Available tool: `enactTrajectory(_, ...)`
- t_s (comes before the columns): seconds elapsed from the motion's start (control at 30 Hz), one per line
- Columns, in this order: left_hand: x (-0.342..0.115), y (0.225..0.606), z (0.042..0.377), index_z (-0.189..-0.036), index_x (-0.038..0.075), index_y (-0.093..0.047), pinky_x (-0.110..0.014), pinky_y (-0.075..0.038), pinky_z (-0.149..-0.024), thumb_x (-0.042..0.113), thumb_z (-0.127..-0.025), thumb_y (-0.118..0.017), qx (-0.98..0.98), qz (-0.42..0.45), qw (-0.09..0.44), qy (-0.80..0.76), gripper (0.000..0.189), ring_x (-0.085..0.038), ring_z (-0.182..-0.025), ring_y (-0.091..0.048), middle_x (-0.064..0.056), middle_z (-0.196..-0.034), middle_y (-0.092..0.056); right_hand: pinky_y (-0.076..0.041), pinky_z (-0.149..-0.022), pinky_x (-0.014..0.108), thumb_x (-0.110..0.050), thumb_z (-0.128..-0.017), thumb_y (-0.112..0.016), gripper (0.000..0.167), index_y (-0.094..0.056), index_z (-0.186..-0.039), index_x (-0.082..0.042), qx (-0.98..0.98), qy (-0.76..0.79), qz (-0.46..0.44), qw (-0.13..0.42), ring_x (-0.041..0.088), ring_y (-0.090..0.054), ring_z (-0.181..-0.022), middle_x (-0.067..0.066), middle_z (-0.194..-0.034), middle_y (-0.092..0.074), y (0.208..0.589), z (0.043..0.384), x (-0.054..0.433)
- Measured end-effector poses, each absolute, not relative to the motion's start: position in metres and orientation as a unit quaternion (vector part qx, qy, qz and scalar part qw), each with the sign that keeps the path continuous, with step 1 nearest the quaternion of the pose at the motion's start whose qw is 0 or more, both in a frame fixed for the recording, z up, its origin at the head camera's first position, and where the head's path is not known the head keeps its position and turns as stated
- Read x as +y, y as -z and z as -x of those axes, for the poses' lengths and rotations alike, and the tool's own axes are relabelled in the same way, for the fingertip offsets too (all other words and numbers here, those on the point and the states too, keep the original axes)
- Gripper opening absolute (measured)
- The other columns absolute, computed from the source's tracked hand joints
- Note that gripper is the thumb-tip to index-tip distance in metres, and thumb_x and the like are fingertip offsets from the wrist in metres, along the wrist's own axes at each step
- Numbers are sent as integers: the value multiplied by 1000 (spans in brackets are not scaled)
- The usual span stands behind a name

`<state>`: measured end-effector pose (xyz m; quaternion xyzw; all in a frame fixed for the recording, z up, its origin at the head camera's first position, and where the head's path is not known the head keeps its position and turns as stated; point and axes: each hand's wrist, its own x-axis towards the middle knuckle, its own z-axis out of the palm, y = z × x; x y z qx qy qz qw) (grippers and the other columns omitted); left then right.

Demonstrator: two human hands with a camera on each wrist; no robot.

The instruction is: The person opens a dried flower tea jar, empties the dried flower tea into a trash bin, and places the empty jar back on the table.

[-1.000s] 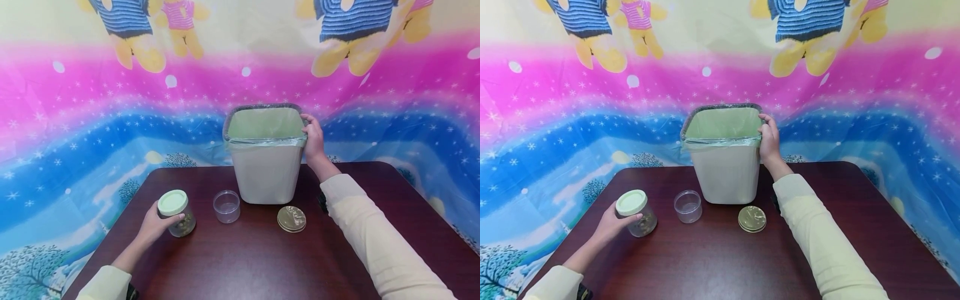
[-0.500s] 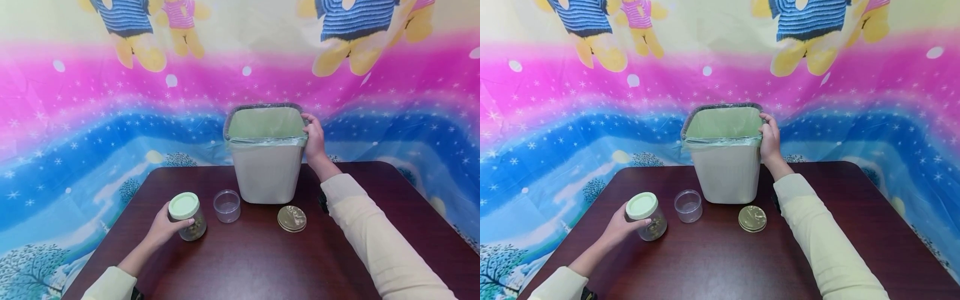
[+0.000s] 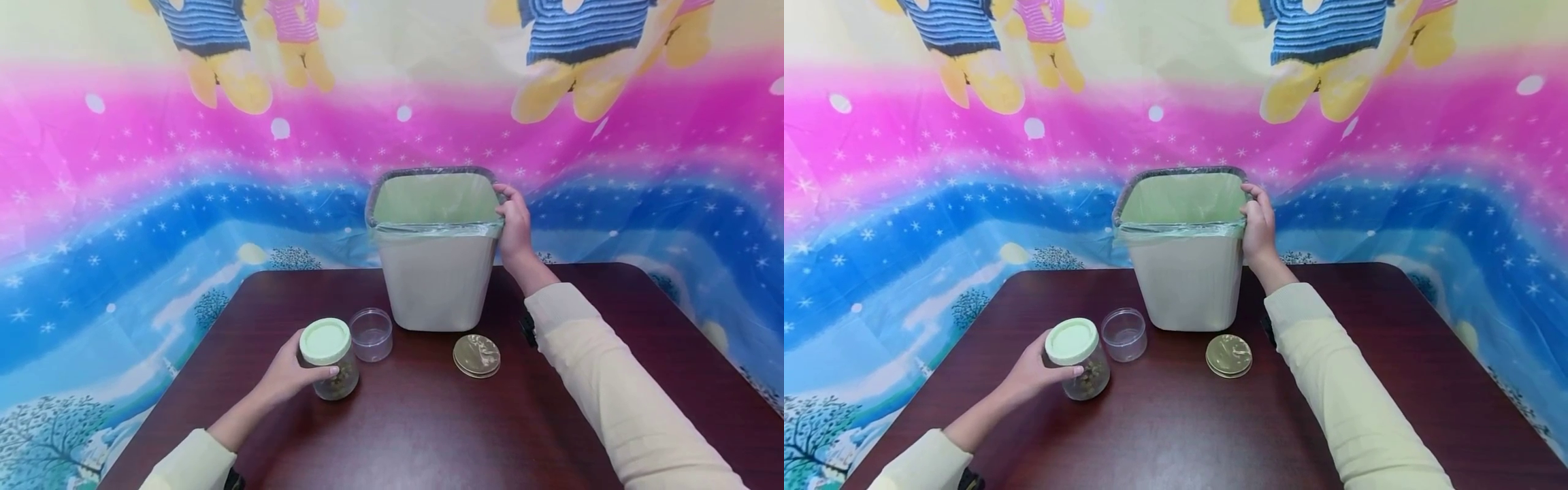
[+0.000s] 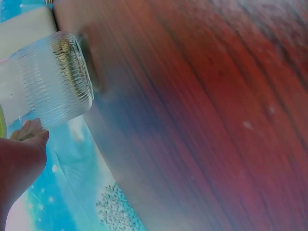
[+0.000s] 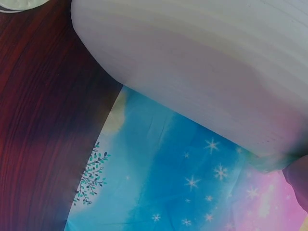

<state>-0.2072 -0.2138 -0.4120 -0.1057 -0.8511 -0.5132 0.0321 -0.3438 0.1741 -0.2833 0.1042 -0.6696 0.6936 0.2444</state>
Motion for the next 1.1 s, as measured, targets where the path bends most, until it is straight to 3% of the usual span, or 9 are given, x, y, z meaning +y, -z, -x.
enactTrajectory(0.33,-194,412,208,-139,9,-45,-46,-45,-94,22,-71,-88,-842,136,17,522,81,-25,-113,-55,-8,-123,-58,-26,-102,43,-8,-89,-28,50,-44,-134,4,-667,-695,-106,247,23,-31,-134,10,-149,-36,281,342,173)
enactTrajectory(0.53,-177,412,206,-138,11,-47,-45,-43,-96,21,-69,-89,-835,156,3,528,81,-22,-113,-54,-5,-123,-58,-26,-101,38,-7,-88,-28,51,-42,-135,8,-666,-696,-104,248,23,-31,-134,11,-149,-36,281,343,172)
enactTrajectory(1.1,-142,418,209,-136,13,-49,-44,-42,-98,22,-67,-90,-815,204,-12,542,80,-17,-111,-55,0,-119,-60,-28,-98,38,-8,-87,-28,47,-49,-129,-1,-663,-700,-98,248,27,-32,-132,9,-146,-38,282,345,172)
